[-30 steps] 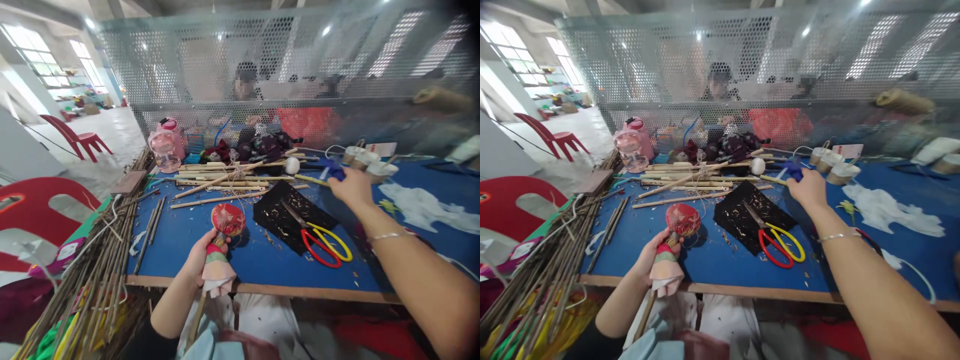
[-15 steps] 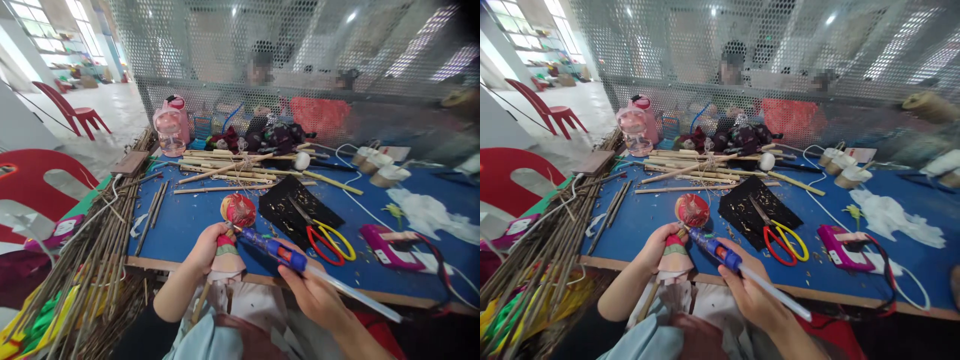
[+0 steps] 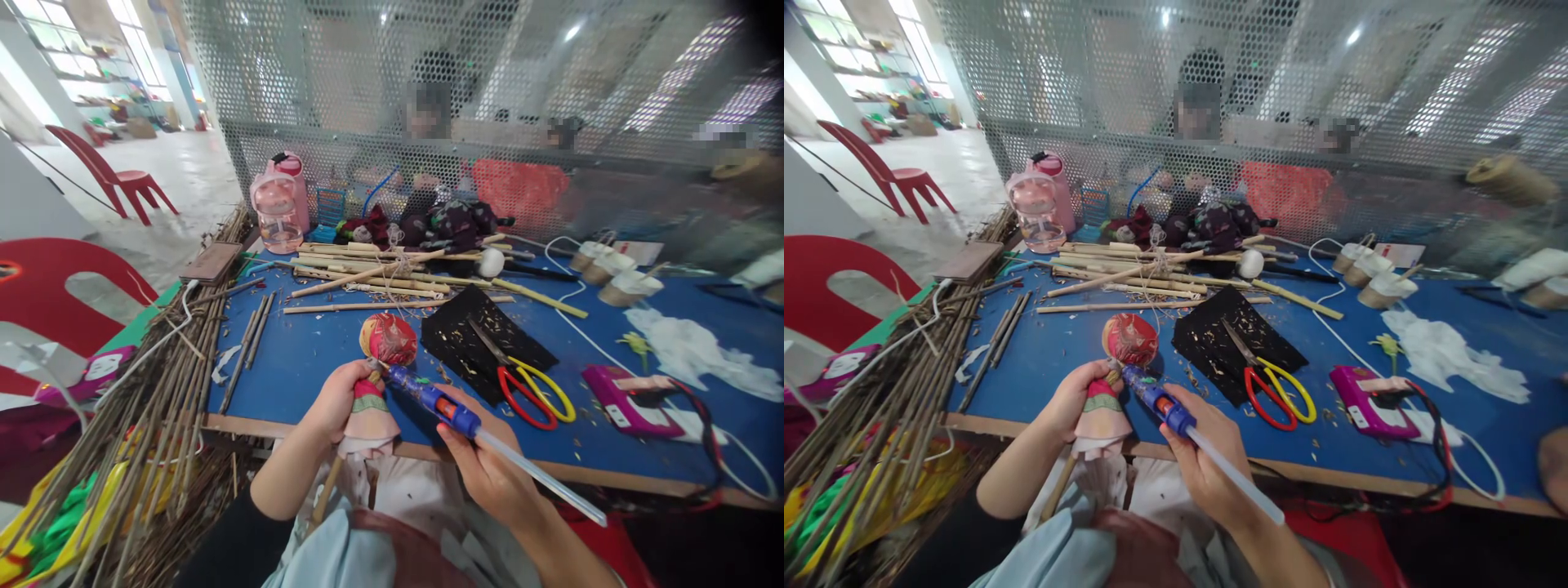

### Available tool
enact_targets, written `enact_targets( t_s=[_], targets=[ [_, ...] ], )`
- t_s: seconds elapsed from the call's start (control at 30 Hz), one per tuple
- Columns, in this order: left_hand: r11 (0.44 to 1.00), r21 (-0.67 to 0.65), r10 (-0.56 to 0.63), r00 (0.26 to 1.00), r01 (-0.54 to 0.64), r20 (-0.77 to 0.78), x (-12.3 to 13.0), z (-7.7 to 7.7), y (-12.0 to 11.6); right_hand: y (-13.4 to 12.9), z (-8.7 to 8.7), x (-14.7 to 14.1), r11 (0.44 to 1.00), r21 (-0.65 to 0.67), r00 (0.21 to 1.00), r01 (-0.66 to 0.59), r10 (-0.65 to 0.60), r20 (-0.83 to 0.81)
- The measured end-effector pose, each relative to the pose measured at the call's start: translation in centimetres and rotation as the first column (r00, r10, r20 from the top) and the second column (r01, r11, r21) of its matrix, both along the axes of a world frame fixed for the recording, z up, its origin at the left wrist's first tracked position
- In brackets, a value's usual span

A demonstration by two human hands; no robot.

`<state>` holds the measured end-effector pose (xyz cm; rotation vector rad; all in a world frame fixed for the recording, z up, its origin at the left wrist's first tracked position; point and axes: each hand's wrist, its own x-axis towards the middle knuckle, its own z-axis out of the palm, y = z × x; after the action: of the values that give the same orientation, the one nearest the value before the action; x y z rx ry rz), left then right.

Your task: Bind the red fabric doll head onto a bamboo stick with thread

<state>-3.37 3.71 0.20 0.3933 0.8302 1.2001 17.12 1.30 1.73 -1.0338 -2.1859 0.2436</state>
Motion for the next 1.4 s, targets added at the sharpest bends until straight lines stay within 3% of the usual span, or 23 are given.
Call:
enact_targets(
  t_s=[0.37, 0.5, 0.57, 0.67, 0.73, 0.8, 0.83, 0.9, 0.97, 1.1, 1.13, 1.17, 1.2, 1.23, 1.27, 1.3, 1.33, 1.37, 1.4],
  targets=[
    [1.000, 0.014, -0.020, 1.000, 0.020, -0.001, -0.1, 0.1, 0.0, 0.0, 1.5, 0.2, 0.999, 0.026, 0.994, -0.020, 0.017, 0.109],
    [0.999, -0.029, -0.030, 0.999, 0.029, -0.033, -0.2, 0.2, 0.0, 0.2, 2.2, 2.3, 0.989, 0.135, 0.989, 0.061, -0.078, 0.124],
    [0.999, -0.039, -0.029, 0.999, 0.027, -0.034, -0.3, 0.2, -0.1, 1.2, 2.9, 4.2, 0.947, 0.251, 0.974, 0.199, -0.220, 0.055],
    [0.998, -0.049, -0.034, 0.999, 0.032, -0.025, -0.3, 0.3, -0.2, 5.1, 4.8, 7.6, 0.832, 0.342, 0.890, 0.437, -0.454, -0.033],
    [0.998, -0.053, -0.037, 0.999, 0.036, -0.026, -0.3, 0.2, -0.2, 8.9, 6.6, 10.0, 0.773, 0.324, 0.809, 0.545, -0.587, 0.038],
    [0.998, -0.049, -0.042, 0.999, 0.040, -0.029, -0.4, 0.1, -0.3, 12.9, 8.1, 12.3, 0.715, 0.156, 0.666, 0.682, -0.695, 0.271],
    [0.998, -0.047, -0.041, 0.999, 0.040, -0.028, -0.4, 0.1, -0.3, 14.8, 8.4, 13.2, 0.702, 0.117, 0.637, 0.703, -0.694, 0.337],
    [0.997, -0.053, -0.050, 0.998, 0.048, -0.024, -0.6, 0.0, -0.3, 17.8, 8.0, 14.5, 0.668, 0.019, 0.574, 0.744, -0.654, 0.494],
    [0.997, -0.066, -0.053, 0.998, 0.052, -0.023, -0.6, -0.1, -0.2, 19.8, 6.5, 15.0, 0.623, -0.056, 0.529, 0.780, -0.608, 0.592],
    [0.997, -0.047, -0.066, 0.997, 0.064, -0.035, -0.7, -0.1, -0.1, 20.9, 4.0, 13.6, 0.499, -0.115, 0.435, 0.859, -0.592, 0.679],
    [0.997, -0.028, -0.077, 0.997, 0.076, -0.029, -0.6, 0.0, -0.1, 20.6, 4.0, 12.7, 0.499, -0.086, 0.424, 0.862, -0.619, 0.661],
    [0.996, -0.009, -0.087, 0.996, 0.087, -0.019, -0.6, 0.2, -0.1, 20.0, 4.1, 11.6, 0.535, -0.051, 0.450, 0.843, -0.651, 0.611],
    [0.995, 0.007, -0.096, 0.995, 0.096, -0.008, -0.6, 0.4, -0.2, 19.3, 4.4, 10.2, 0.611, -0.031, 0.531, 0.791, -0.661, 0.530],
    [0.994, 0.014, -0.106, 0.994, 0.106, 0.003, -0.5, 0.6, -0.3, 18.2, 4.6, 8.7, 0.720, -0.041, 0.665, 0.693, -0.616, 0.423],
    [0.993, 0.016, -0.119, 0.993, 0.119, 0.015, -0.4, 0.9, -0.5, 17.0, 4.7, 7.0, 0.841, -0.088, 0.820, 0.533, -0.488, 0.298],
    [0.991, 0.017, -0.136, 0.990, 0.135, 0.026, -0.3, 1.2, -0.7, 15.6, 4.6, 5.3, 0.931, -0.197, 0.946, 0.309, -0.279, 0.164],
    [0.987, 0.022, -0.157, 0.987, 0.156, 0.037, -0.2, 1.6, -1.1, 14.1, 4.3, 3.5, 0.940, -0.339, 0.999, 0.040, -0.038, 0.011],
    [0.983, 0.031, -0.181, 0.982, 0.180, 0.045, -0.2, 2.0, -1.5, 12.5, 3.8, 1.8, 0.866, -0.453, 0.977, -0.210, 0.169, -0.131],
    [0.978, 0.044, -0.206, 0.977, 0.204, 0.051, -0.1, 2.5, -1.9, 11.1, 3.2, 0.3, 0.765, -0.512, 0.919, -0.391, 0.297, -0.258]
  ],
)
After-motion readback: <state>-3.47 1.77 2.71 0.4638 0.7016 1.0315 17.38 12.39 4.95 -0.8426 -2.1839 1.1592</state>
